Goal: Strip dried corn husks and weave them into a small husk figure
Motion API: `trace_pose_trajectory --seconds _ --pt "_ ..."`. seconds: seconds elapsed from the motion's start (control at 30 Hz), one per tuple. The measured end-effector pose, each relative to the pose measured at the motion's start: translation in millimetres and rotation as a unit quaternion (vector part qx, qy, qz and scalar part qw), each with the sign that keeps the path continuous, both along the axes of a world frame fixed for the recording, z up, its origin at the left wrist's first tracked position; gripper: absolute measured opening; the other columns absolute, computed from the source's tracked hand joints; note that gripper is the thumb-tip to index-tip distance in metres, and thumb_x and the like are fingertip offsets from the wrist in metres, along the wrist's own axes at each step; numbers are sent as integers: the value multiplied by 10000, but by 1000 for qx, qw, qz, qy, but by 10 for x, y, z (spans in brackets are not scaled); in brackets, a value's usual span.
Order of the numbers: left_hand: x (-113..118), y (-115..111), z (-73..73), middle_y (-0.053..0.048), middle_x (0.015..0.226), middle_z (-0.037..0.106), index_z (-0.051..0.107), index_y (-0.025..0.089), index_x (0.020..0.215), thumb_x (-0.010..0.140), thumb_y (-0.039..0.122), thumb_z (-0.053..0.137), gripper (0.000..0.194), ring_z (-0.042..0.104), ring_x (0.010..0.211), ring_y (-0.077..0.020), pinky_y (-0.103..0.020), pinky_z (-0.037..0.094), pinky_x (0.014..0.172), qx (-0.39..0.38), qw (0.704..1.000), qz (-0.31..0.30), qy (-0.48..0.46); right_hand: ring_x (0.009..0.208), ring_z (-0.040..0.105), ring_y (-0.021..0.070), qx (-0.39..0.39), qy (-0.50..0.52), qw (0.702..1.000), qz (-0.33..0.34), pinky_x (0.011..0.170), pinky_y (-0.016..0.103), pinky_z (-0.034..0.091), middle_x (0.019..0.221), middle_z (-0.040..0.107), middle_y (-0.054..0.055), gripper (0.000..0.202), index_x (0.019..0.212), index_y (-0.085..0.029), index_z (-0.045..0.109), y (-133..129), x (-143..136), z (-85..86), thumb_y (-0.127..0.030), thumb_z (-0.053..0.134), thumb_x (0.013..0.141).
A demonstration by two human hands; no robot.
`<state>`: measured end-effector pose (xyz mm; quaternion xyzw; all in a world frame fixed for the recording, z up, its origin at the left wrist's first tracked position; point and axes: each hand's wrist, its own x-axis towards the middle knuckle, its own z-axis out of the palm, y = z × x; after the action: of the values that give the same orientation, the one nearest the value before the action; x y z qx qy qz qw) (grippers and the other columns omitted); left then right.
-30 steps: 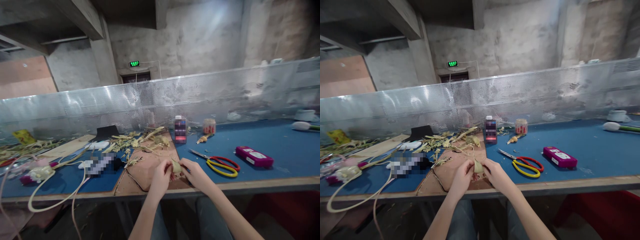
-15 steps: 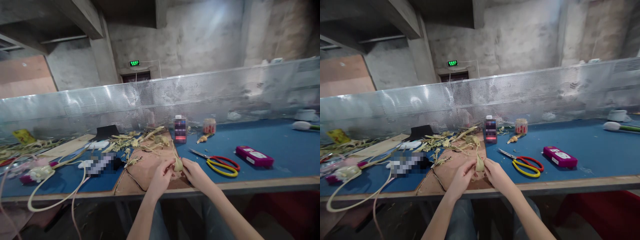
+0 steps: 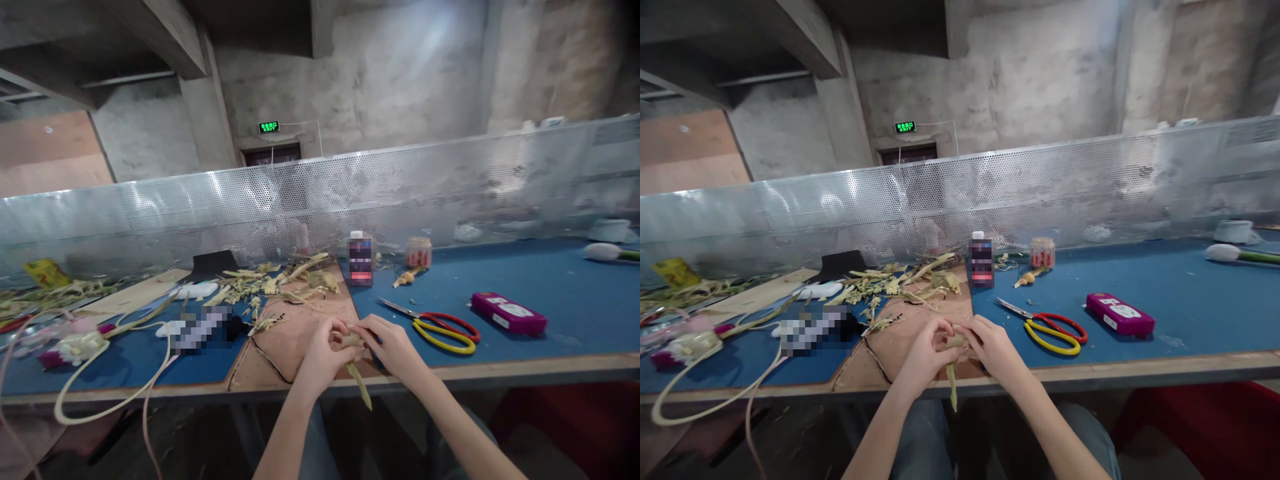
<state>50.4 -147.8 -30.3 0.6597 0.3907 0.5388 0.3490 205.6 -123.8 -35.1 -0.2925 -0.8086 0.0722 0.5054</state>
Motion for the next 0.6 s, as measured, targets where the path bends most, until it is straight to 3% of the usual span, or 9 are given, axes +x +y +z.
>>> trace_pose_trajectory --seconds 0.07,0.13,0.23,0.4,0.6 --pt "3 18 -26 -33 874 583 511 187 987 608 211 693 421 567 804 -160 -274 451 723 -15 999 -19 -26 676 565 138 3 -3 1000 -1 636 225 447 741 593 41 209 853 -203 609 -8 0 4 -243 406 878" --pt "7 23 -29 -49 909 597 501 185 1050 665 222 643 411 573 826 -164 -277 452 734 -17 999 -38 -34 675 566 137 5 -1 1000 -2 628 220 445 732 590 38 194 830 -202 602 -14 1 7 -241 417 873" --pt "6 19 -9 -65 899 621 592 162 919 760 264 535 198 568 841 -171 -276 437 760 13 1000 -5 -4 673 560 134 15 -5 1000 -2 621 213 442 719 576 35 167 765 -191 575 -7 5 -2 -226 440 858" --pt "-4 47 -18 -36 724 617 611 145 764 768 324 526 198 547 683 -148 -241 424 650 25 999 44 12 692 545 131 44 -41 998 11 630 214 447 728 564 42 176 700 -189 539 18 10 -22 -164 430 836" --pt "-24 120 -67 -22 683 614 606 137 729 694 179 542 85 553 650 -132 -228 429 652 -7 999 43 -22 723 558 130 40 -25 998 33 655 217 457 772 577 55 178 765 -188 577 10 -19 -7 -183 422 852"
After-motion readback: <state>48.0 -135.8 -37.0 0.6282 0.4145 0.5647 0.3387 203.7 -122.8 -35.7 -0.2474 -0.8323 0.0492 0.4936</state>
